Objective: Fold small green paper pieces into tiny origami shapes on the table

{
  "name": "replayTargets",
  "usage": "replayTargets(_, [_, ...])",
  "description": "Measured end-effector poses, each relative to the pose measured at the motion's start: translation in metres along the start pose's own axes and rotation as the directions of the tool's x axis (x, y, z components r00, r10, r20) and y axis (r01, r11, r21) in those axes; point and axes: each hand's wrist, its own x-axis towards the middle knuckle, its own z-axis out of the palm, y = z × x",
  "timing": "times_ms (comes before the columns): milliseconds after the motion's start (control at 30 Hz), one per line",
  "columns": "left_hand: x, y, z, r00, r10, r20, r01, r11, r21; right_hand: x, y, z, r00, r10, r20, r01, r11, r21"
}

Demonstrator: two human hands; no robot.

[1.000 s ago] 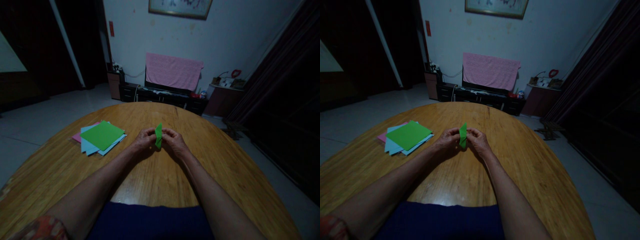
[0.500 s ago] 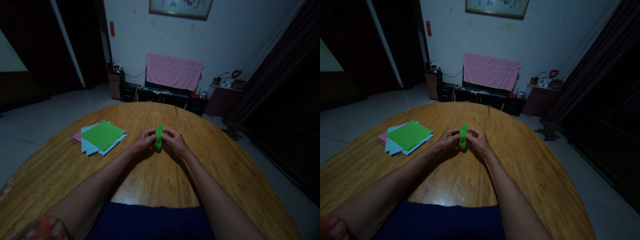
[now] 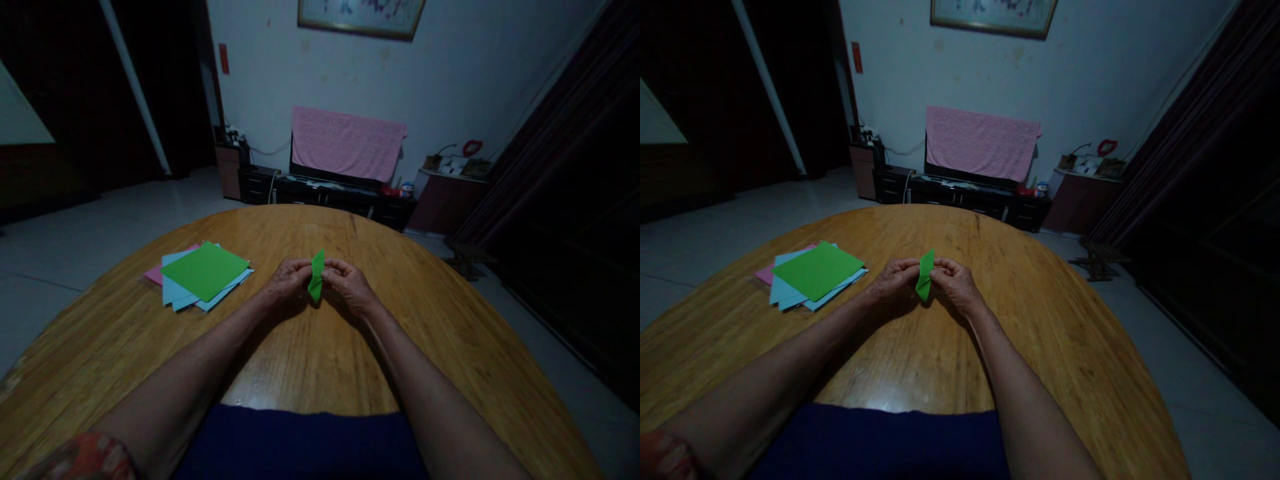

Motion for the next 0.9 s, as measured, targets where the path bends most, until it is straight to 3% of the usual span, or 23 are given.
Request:
replayTargets(167, [-0.001, 0.004, 0.001, 0.998, -0.002, -0.062, 0.000, 1.000, -0.031, -0.004, -0.003, 0.003, 1.000, 0.016, 0.008, -0.016, 1.000, 0.012])
replayTargets(367, [-0.002, 0.000, -0.005, 1.000, 0.009, -0.001, -0.009, 0.998, 0.056, -0.003, -0.002, 0.000, 0.999, 0.038, 0.012, -0.038, 0.999, 0.007])
replayTargets(733, [0.003, -0.010, -0.009, 0.994, -0.028, 0.101, 0.038, 0.994, -0.101, -0.002, 0.001, -0.001, 0.999, 0.028, -0.034, -0.027, 0.999, 0.017])
replayTargets(900, [0.001, -0.008, -0.010, 0.995, -0.013, 0.096, 0.026, 0.990, -0.135, -0.004, -0.003, 0.001, 0.998, 0.048, -0.046, -0.049, 0.999, -0.010])
